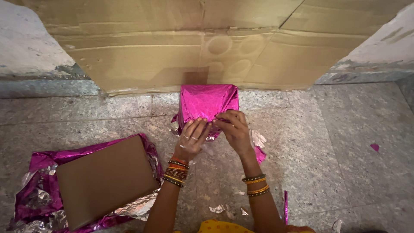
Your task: The person wraps a small box with shiny pink wrapping paper. They fold the paper around the box, smooth the edges, and secure the folds with clear tape. The wrapped box is then set aside on the floor.
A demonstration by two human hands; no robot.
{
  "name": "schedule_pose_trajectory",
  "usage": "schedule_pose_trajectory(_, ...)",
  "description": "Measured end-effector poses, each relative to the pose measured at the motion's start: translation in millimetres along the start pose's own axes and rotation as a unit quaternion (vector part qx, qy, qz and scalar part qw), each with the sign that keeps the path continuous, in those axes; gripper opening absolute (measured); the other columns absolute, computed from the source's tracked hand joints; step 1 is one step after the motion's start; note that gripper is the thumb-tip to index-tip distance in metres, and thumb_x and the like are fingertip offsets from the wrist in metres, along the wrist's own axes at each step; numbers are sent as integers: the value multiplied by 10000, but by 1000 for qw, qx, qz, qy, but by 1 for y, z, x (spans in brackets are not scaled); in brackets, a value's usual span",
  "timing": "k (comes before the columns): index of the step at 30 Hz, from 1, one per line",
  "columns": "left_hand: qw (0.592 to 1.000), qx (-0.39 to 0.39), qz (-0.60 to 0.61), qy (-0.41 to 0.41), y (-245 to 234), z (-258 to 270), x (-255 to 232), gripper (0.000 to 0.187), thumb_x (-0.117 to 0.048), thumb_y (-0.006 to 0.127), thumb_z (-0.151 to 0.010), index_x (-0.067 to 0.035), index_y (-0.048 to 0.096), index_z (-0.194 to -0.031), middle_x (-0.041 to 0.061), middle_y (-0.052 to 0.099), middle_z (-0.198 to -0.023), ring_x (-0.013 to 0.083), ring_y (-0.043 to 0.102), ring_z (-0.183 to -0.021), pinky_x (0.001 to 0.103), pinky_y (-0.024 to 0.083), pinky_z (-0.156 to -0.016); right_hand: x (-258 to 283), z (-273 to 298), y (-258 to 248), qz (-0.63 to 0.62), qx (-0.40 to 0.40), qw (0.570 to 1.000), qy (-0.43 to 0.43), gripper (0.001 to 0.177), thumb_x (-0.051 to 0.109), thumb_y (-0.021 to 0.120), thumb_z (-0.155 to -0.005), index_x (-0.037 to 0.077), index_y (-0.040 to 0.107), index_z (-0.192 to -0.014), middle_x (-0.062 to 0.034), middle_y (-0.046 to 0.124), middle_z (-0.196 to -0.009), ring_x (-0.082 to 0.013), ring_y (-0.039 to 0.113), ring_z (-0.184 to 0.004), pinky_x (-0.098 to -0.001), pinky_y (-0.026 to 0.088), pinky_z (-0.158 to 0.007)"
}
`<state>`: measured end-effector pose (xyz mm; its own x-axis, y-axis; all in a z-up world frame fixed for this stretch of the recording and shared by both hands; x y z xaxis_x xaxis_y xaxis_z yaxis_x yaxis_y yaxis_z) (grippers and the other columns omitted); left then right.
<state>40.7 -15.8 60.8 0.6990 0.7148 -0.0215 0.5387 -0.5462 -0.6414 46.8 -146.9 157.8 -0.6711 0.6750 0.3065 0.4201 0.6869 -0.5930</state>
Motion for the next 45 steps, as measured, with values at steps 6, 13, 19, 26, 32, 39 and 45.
schedule_pose_trajectory(6, 999, -40, 31, 4, -9, -5, -1, 682, -558, 450, -998, -28, 612, -1396, 148, 518, -1456, 295, 469, -1372, 474, 423, -1159, 4, -4, 1, 33, 23, 999, -32, 252, 28, 791, -796, 121, 783, -1030, -21, 714, -1162, -253, 619, -1125, -373, 519, -981)
schedule_pose_trajectory(13, 999, -10, -36, -12, 10, 3, 1, 406, -212, 529, -1048, -104, 647, -1421, 75, 539, -1500, 226, 478, -1417, 418, 422, -1227, 6, -7, -5, -23, 50, 997, -49, 363, -10, 711, -727, 44, 767, -1082, -105, 698, -1201, -313, 604, -1130, -421, 490, -991)
schedule_pose_trajectory(19, 999, -27, 22, -6, 3, -1, 0, 518, -312, 581, -949, -47, 642, -1390, 116, 522, -1473, 262, 459, -1385, 444, 410, -1181, -1, -10, -4, -30, 0, 999, -14, 223, 88, 853, -813, 101, 763, -1016, -38, 716, -1106, -249, 619, -1065, -392, 494, -951)
schedule_pose_trajectory(26, 999, -26, 41, -20, 2, -1, 1, 326, -191, 649, -1004, -84, 699, -1308, 108, 552, -1476, 251, 497, -1393, 443, 424, -1204, -2, -10, -1, -15, -2, 1000, -18, 226, 17, 828, -788, 97, 754, -986, -32, 719, -1087, -252, 619, -1050, -384, 494, -940)
schedule_pose_trajectory(32, 986, -113, 90, -86, -19, -12, 9, 270, -197, 676, -1041, -113, 684, -1298, 84, 524, -1498, 244, 465, -1449, 482, 358, -1270, 0, -16, 1, -20, -6, 1000, 9, 193, 22, 827, -786, 93, 738, -942, -33, 708, -1053, -243, 604, -997, -383, 450, -906)
schedule_pose_trajectory(39, 929, -3, 287, -234, -4, -38, 48, 568, -391, 435, -1105, -40, 408, -1551, 124, 373, -1672, 264, 350, -1537, 541, 158, -1303, 2, -22, -1, -16, 9, 999, 30, 181, 16, 820, -815, 97, 730, -950, -24, 706, -1027, -230, 602, -961, -368, 446, -879)
schedule_pose_trajectory(45, 985, 51, 12, -163, -16, -46, 42, 498, -347, 584, -1012, -103, 594, -1446, 102, 451, -1615, 317, 342, -1529, 546, 187, -1258, 5, -21, -2, -13, -7, 1000, 25, 210, 17, 816, -811, 99, 733, -985, -31, 699, -1029, -252, 598, -988, -378, 468, -899)
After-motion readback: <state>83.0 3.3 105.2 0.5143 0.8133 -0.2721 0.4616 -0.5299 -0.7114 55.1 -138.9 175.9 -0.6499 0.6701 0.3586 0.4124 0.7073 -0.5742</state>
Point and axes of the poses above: each hand's wrist, its own z-axis away from the middle knuckle, its own y-axis out of the palm, x = y × z, the point moved 9 cm from there along -z, towards the middle knuckle
